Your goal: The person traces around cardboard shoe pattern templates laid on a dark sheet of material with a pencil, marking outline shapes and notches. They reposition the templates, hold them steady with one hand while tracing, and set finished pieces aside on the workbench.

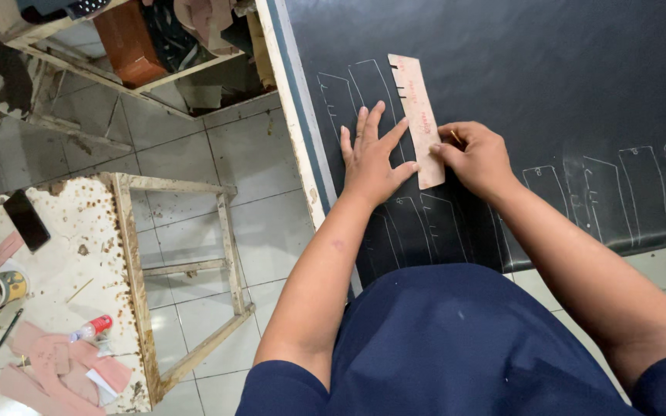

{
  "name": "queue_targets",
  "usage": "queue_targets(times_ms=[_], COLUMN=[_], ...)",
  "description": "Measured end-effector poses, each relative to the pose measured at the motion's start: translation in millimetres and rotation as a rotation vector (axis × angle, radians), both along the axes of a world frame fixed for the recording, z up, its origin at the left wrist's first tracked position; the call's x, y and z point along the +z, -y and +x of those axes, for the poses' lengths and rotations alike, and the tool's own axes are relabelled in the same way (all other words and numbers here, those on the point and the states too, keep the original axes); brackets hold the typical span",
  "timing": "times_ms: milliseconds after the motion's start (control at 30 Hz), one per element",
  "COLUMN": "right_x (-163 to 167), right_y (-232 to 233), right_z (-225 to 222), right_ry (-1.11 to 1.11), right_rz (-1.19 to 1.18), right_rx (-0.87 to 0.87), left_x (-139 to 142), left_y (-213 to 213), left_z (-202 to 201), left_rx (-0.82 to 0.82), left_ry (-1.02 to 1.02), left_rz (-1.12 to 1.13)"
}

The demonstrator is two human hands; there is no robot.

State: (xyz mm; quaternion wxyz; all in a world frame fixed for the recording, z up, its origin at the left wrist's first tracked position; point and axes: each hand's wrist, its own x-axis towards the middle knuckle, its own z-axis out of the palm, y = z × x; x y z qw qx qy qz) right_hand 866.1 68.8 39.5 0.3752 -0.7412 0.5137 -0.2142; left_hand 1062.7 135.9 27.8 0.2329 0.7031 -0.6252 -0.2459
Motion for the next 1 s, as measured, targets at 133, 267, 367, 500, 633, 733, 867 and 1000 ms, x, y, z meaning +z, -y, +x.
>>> queue_targets(times_ms=[133, 267, 367, 500, 633, 733, 867, 1000], right_x=[2.8, 6.4, 7.6, 8.5, 10.6, 12.9, 14.8, 14.3], right_y=[2.7, 3.7, 3.6, 4.3, 4.3, 4.1, 4.4, 4.7], right_z=[-1.8, -3.6, -3.6, -2.8, -2.0, -1.2, -0.4, -1.0], right_ry=[-0.132, -0.124, -0.136, -0.188, -0.167, -0.176, -0.165, -0.170], right_rz=[0.026, 0.044, 0.084, 0.078, 0.059, 0.105, 0.128, 0.131], right_rx=[0.021, 0.055, 0.057, 0.080, 0.092, 0.078, 0.074, 0.079], left_x=[-2.2, -3.1, -2.9, -2.2, -0.6, 1.5, 4.3, 4.5], left_y=[3.4, 4.8, 4.7, 6.1, 6.5, 6.4, 6.3, 6.0], left_z=[0.4, 0.4, 0.6, 0.4, 0.4, 0.7, 1.7, 2.5], left_rx=[0.004, 0.006, 0.008, 0.003, 0.005, 0.005, 0.002, 0.002], left_ry=[-0.011, -0.007, -0.011, 0.002, -0.003, -0.012, -0.021, -0.021], left_rz=[0.003, 0.004, 0.012, 0.026, 0.037, 0.049, 0.043, 0.044])
